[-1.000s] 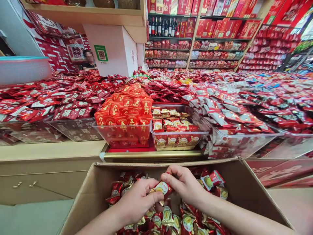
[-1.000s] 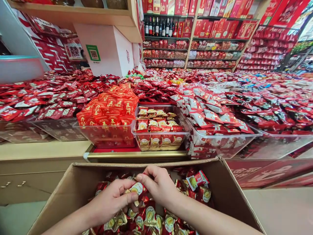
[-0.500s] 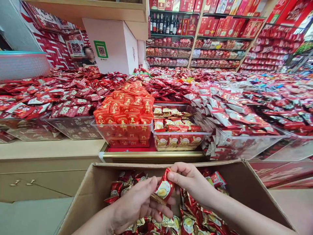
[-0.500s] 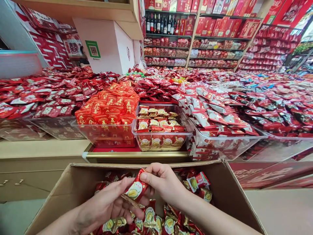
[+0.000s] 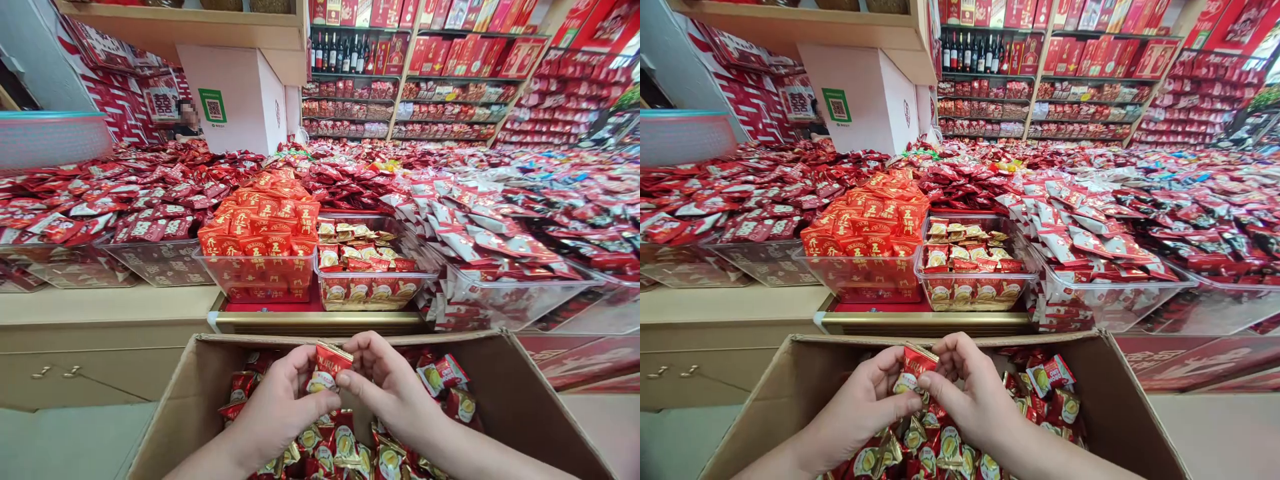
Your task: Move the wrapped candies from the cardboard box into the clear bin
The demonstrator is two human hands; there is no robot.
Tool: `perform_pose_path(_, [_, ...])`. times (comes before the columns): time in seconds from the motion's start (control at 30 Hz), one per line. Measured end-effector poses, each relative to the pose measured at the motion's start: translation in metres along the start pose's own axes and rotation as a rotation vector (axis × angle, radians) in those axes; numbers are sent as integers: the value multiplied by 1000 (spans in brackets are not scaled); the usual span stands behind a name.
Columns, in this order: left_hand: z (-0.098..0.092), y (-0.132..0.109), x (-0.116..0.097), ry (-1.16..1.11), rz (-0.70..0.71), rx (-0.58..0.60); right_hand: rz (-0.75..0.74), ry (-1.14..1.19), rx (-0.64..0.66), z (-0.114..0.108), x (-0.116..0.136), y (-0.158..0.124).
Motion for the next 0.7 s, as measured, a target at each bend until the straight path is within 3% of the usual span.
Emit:
perform_pose_path(0.1, [2,-1,6,6,-40,18,32,25,-12,-2,-7,1])
perform_pose_path(0.17, [0,1,6,-8,-42,1,-51,-100,-57,-8,4,0])
perform_pose_path(0.23, [-3,3,5,-30,-37,-23,-275,-380,-71,-5,31,-6])
perform_pose_path(0.3, [-6,5,6,-49,-45,-44,-580,-720,-35,15,59,-19])
perform_pose_path(0.4, [-6,5,11,-89,-89,-43,-875,-1106,-41,42,72,-35])
perform_pose_path(0.47, [-5,2,16,-157,-140,-39,-941,-1235,-86,47,74,-38])
perform_pose_path(0.57, [-7,-3,14,-272,-156,-63,-1002,-1248,-72,40,86,-39])
perform_pose_path(0.7, [-9,-6,7,-232,-151,-49,-918,-1230,-111,-3,127,-11])
Point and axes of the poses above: each hand's wrist, its own y-axis towards the middle knuckle, its own z-axis out of the palm, x = y × z, the point moved 10 cm from there along y, towards the middle knuckle, and after that the axes turned 2 degrees about -y, right-handed, at the moved point
